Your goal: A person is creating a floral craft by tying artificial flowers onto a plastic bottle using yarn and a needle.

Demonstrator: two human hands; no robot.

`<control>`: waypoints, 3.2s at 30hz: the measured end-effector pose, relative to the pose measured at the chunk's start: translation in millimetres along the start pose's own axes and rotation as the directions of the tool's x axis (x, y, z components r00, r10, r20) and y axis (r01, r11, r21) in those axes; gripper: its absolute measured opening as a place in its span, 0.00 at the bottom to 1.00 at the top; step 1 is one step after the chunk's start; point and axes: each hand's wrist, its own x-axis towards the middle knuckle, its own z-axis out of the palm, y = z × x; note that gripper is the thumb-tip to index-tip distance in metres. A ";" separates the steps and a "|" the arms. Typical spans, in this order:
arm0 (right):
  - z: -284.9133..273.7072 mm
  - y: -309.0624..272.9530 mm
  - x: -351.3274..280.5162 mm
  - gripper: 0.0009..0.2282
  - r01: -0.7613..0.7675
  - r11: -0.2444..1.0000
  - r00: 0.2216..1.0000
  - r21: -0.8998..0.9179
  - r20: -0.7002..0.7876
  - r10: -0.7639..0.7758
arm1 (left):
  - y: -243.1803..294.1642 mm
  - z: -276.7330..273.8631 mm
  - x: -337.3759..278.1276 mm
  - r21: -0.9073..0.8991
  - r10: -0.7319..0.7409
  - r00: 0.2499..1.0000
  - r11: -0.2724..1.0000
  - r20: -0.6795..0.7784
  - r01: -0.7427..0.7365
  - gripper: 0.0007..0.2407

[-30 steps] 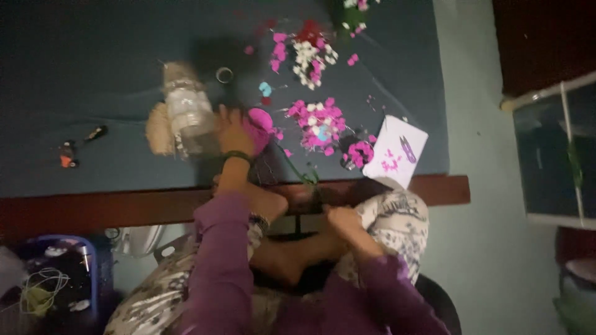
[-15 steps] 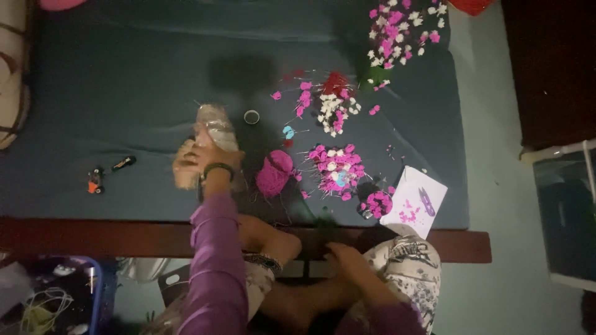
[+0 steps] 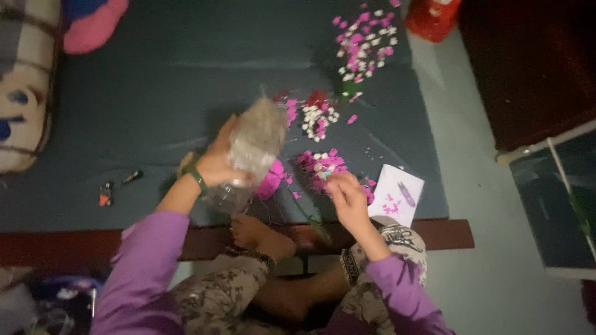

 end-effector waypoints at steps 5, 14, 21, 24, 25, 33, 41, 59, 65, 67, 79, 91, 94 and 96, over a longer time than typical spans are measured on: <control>-18.1 -73.6 41.3 0.11 0.017 0.996 0.997 -0.084 -0.079 -0.024 | 81.3 5.0 -51.0 0.082 0.322 0.930 0.937 0.175 -0.339 0.50; 22.7 -86.6 -33.4 0.03 -0.311 0.935 0.897 0.169 0.376 0.230 | 64.8 -7.4 -148.0 0.464 0.088 0.949 0.856 0.303 -0.227 0.54; 98.8 -36.1 -67.0 0.02 -0.676 0.721 0.655 0.153 0.573 0.493 | -15.0 24.2 -162.5 0.513 -0.321 0.883 0.851 0.341 0.111 0.54; 113.1 -28.4 -73.0 0.01 -0.693 0.704 0.655 0.152 0.540 0.528 | 30.0 55.8 -139.8 0.556 -0.300 0.902 0.827 0.310 0.084 0.57; 115.2 -28.5 -76.3 0.01 -0.694 0.704 0.665 0.151 0.510 0.546 | 60.2 65.0 -131.4 0.619 -0.358 0.874 0.780 0.330 0.086 0.62; 107.6 -31.8 -119.6 0.14 -0.923 0.320 0.386 0.215 0.529 0.756 | -25.2 140.8 -134.7 0.852 0.168 0.968 0.463 0.187 -0.245 0.25; 10.5 -61.6 -135.4 0.09 -0.932 0.193 0.349 0.307 0.616 0.707 | -46.8 129.7 -147.7 0.730 0.307 0.888 0.508 0.343 -0.458 0.34; -78.0 -72.6 -116.6 0.14 -0.898 0.299 0.427 0.322 0.475 0.770 | 39.1 134.5 -124.5 0.813 0.004 0.937 0.496 0.351 -0.306 0.38; -91.8 -80.4 -102.9 0.15 -0.861 0.374 0.498 0.344 0.424 0.756 | 43.6 138.1 -119.7 0.826 -0.195 0.871 0.460 0.451 -0.325 0.39; -98.1 -84.2 -97.1 0.12 -0.883 0.301 0.441 0.361 0.413 0.797 | 46.2 143.2 -125.2 0.820 0.402 0.904 0.461 0.148 -0.340 0.23; -88.2 -48.1 -110.9 0.05 -0.183 0.983 0.975 0.030 0.134 0.178 | -16.7 161.4 -125.3 0.821 -0.026 0.937 0.491 0.349 -0.292 0.36; 18.3 -54.0 -66.5 0.08 0.068 0.998 0.996 -0.001 -0.059 -0.068 | 8.8 144.8 -128.1 0.542 0.092 0.916 0.781 0.391 -0.310 0.28; 2.4 -52.6 -55.7 0.05 0.174 0.963 0.985 -0.205 0.059 -0.165 | -24.6 156.0 -131.1 0.382 0.180 0.932 0.875 0.313 -0.298 0.07; -4.5 -36.3 -56.4 0.06 0.218 0.937 0.975 -0.274 0.098 -0.198 | 6.4 155.9 -130.5 0.379 0.179 0.949 0.885 0.258 -0.270 0.12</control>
